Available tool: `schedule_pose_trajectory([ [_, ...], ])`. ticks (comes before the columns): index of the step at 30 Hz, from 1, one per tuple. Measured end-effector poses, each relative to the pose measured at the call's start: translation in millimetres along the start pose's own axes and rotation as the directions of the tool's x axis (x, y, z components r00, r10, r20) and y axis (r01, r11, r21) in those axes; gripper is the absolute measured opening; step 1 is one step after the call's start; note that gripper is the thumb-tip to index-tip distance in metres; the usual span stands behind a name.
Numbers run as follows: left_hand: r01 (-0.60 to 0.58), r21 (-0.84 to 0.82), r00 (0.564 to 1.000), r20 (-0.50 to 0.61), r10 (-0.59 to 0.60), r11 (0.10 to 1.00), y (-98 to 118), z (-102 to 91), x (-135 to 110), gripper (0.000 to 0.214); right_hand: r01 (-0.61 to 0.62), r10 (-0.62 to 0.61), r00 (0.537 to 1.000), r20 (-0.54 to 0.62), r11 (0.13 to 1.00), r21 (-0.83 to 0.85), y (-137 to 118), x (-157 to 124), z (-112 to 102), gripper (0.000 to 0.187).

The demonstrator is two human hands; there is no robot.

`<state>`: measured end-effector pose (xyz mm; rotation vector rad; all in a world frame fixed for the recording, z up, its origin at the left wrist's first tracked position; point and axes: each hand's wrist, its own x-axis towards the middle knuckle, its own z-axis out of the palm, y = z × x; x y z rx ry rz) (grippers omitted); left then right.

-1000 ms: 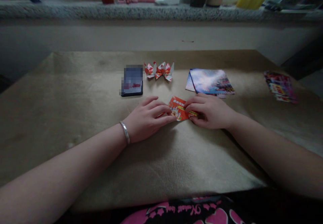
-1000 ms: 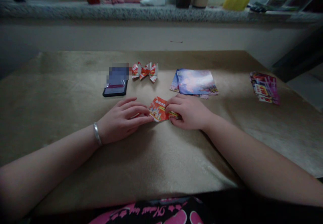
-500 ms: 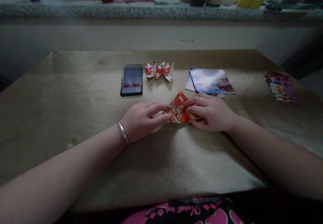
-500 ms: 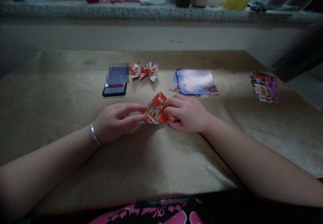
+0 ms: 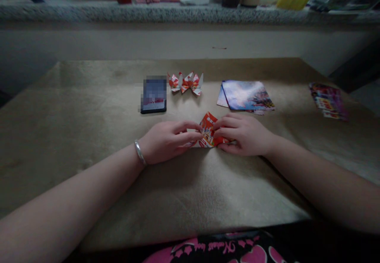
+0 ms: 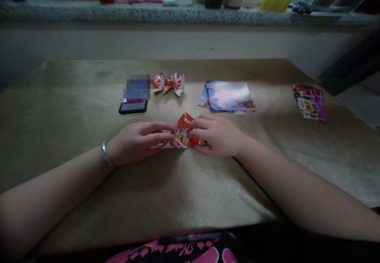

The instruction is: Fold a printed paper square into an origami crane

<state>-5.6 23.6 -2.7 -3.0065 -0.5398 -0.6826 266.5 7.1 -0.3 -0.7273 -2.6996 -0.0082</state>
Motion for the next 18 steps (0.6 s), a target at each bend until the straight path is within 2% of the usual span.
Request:
schedule_pose_trajectory([
  [8, 0.017, -0.151, 1.0, 0.02, -0.014, 0.988, 5.7, -2.1, -0.5, 0.021, -0.006, 0.002, 0.994, -0.109, 0.999, -0.038, 4.0, -1.9, 2.0, 0.021],
  [15, -0.029, -0.106, 0.998, -0.056, 0.024, 0.994, 7.1, -6.3, 2.4, 0.018, -0.001, -0.003, 0.986, -0.165, 1.0, -0.026, 8.4, -3.1, 3.3, 0.019],
  [18, -0.008, -0.09, 0.998, -0.069, 0.002, 0.996, 4.5, -5.1, 1.7, 0.018, -0.058, 0.056, 0.985, -0.163, 0.998, -0.007, 8.4, -3.4, 5.3, 0.023],
])
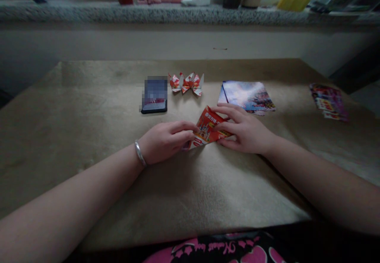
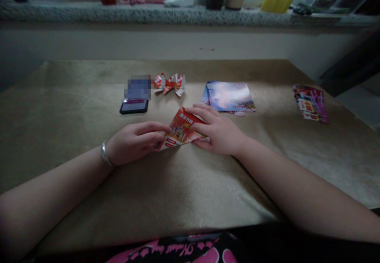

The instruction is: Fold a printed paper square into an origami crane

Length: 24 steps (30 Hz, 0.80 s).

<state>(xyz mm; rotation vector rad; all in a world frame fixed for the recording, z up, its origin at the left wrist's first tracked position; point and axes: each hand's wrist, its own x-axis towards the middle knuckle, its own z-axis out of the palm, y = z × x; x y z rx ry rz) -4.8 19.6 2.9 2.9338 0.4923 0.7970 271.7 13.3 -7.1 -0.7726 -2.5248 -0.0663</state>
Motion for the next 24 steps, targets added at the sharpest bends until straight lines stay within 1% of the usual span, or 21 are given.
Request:
schedule_pose_trajectory([
  [2, 0.034, -0.014, 0.999, -0.004, -0.034, 0.999, -3.9, 2.1, -1.4, 0.017, -0.067, 0.066, 0.997, 0.029, 0.997, 0.039, -0.5, -0.5, 2.1, 0.024],
  [4, 0.102, -0.042, 0.994, -0.026, -0.103, 0.994, -8.6, 4.2, -3.1, 0.018, -0.118, 0.113, 0.991, 0.066, 0.99, 0.081, -1.2, -1.2, 4.5, 0.025],
  [6, 0.2, -0.064, 0.977, -0.065, -0.204, 0.978, -12.7, 5.1, -4.5, 0.023, -0.155, 0.146, 0.985, 0.092, 0.984, 0.091, -1.8, -2.1, 6.7, 0.025],
  [7, 0.238, -0.075, 0.963, -0.107, -0.246, 0.968, -14.2, 4.8, -5.0, 0.025, -0.171, 0.162, 0.982, 0.099, 0.982, 0.083, -2.1, -2.5, 7.7, 0.025],
  [9, 0.286, -0.097, 0.941, -0.159, -0.298, 0.953, -15.5, 2.9, -5.0, 0.026, -0.192, 0.185, 0.978, 0.1, 0.979, 0.062, -2.6, -2.8, 9.1, 0.027],
  [10, 0.285, -0.101, 0.941, -0.159, -0.298, 0.953, -15.3, 1.6, -4.7, 0.025, -0.195, 0.19, 0.977, 0.095, 0.979, 0.05, -2.8, -2.7, 9.6, 0.028],
  [12, 0.234, -0.068, 0.963, -0.118, -0.241, 0.97, -13.7, -0.3, -3.6, 0.021, -0.196, 0.192, 0.978, 0.084, 0.98, 0.031, -2.9, -1.7, 10.2, 0.029],
  [14, 0.143, 0.032, 0.989, -0.049, -0.141, 0.989, -10.9, -0.5, -2.2, 0.023, -0.192, 0.189, 0.979, 0.081, 0.981, 0.022, -3.0, 0.1, 10.2, 0.029],
  [17, 0.018, 0.216, 0.997, 0.069, -0.033, 0.976, -6.3, 2.4, -0.5, 0.027, -0.162, 0.16, 0.984, 0.085, 0.986, 0.025, -3.8, 3.4, 9.5, 0.024],
  [20, -0.012, 0.261, 0.992, 0.128, -0.023, 0.965, -3.2, 5.4, 0.5, 0.025, -0.094, 0.092, 0.993, 0.073, 0.995, 0.02, -5.9, 6.1, 8.7, 0.018],
  [24, 0.002, 0.265, 0.984, 0.17, -0.048, 0.964, -1.1, 6.4, 0.5, 0.027, -0.021, 0.016, 0.995, 0.096, 0.999, 0.043, -9.2, 8.5, 8.4, 0.023],
])
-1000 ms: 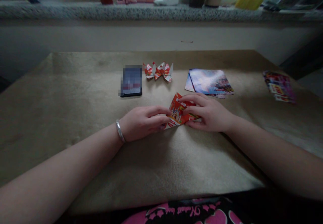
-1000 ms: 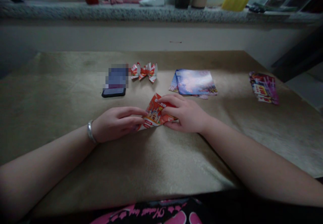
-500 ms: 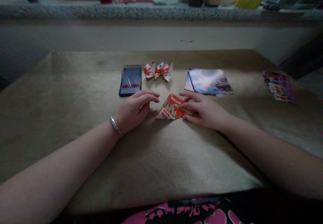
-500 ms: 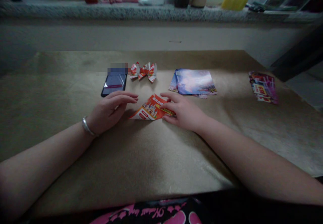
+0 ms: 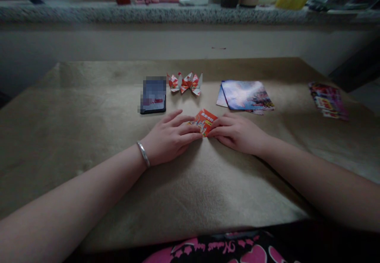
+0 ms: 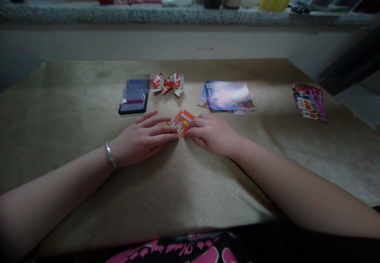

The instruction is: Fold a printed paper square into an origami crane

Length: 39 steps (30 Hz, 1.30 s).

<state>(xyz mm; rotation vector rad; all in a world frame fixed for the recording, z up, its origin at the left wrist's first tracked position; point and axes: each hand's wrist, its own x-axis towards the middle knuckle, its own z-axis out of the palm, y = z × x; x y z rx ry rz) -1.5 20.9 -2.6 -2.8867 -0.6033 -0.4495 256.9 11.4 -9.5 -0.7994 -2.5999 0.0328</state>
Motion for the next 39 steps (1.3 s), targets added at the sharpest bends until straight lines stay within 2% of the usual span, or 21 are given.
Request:
schedule_pose_trajectory([
  [5, -0.01, -0.014, 0.998, 0.059, 0.011, 1.0, 4.3, 0.0, -0.9, 0.037, 0.05, -0.048, 0.998, 0.033, 0.997, -0.055, -0.7, 2.1, -2.7, 0.026],
  [11, 0.034, -0.036, 0.992, 0.122, -0.029, 0.999, 7.3, 0.5, 0.3, 0.042, 0.083, -0.074, 0.993, 0.091, 0.992, -0.098, 0.3, 2.6, -6.6, 0.028],
  [28, 0.052, -0.049, 0.994, 0.1, -0.046, 0.997, 3.0, -4.3, 1.4, 0.031, 0.074, -0.06, 0.991, 0.118, 0.99, -0.117, 0.7, 0.9, -6.6, 0.028],
  [39, 0.045, -0.084, 0.991, 0.132, -0.034, 0.995, -0.9, -13.3, 1.5, 0.028, 0.079, -0.066, 0.991, 0.113, 0.99, -0.115, 2.4, -1.1, -7.0, 0.03],
])
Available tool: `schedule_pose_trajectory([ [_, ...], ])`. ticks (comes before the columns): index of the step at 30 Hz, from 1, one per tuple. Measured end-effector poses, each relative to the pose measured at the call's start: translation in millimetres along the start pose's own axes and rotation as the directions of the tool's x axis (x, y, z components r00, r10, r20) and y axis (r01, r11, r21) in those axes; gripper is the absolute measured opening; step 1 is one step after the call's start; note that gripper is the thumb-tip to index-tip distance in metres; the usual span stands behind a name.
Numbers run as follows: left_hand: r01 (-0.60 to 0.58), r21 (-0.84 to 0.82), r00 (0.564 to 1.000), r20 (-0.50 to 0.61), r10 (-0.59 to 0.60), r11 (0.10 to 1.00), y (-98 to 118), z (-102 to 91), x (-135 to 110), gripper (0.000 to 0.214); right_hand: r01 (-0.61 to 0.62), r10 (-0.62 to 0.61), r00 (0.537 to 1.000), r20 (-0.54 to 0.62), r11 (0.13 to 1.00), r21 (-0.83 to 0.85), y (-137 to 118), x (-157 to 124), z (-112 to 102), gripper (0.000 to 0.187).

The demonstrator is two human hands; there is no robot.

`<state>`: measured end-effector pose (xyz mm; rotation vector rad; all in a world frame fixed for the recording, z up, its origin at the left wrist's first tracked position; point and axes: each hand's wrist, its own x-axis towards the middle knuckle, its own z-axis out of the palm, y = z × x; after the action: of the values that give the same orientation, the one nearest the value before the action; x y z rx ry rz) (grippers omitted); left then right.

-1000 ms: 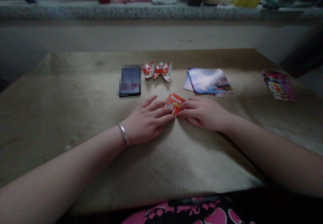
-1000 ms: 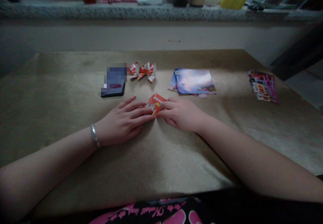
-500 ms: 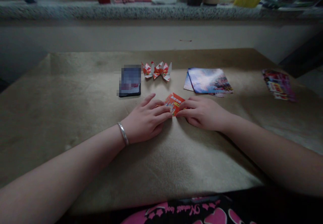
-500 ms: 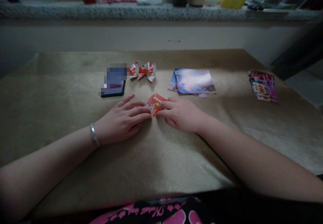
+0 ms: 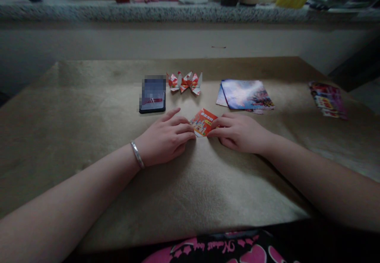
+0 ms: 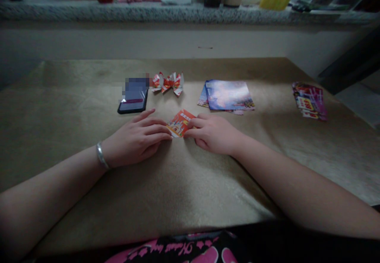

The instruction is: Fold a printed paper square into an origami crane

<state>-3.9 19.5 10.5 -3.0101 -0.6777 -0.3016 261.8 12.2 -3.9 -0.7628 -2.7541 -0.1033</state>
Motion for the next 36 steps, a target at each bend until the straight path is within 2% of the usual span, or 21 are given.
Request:
schedule_pose_trajectory([
  [11, -0.037, 0.008, 0.997, 0.07, 0.036, 0.999, -11.8, -5.6, -5.2, 0.031, 0.016, -0.016, 1.0, -0.009, 1.0, -0.009, 1.5, -4.5, 1.5, 0.03],
  [25, -0.023, 0.021, 0.987, 0.161, 0.02, 1.0, -11.4, -19.7, -6.5, 0.036, 0.014, -0.014, 1.0, -0.009, 1.0, 0.013, 5.0, -10.3, 3.8, 0.03],
  [36, -0.051, 0.02, 0.983, 0.178, 0.046, 0.998, -14.9, -23.5, -10.0, 0.036, 0.007, -0.007, 1.0, 0.009, 1.0, 0.013, 6.7, -11.8, 4.6, 0.031],
])
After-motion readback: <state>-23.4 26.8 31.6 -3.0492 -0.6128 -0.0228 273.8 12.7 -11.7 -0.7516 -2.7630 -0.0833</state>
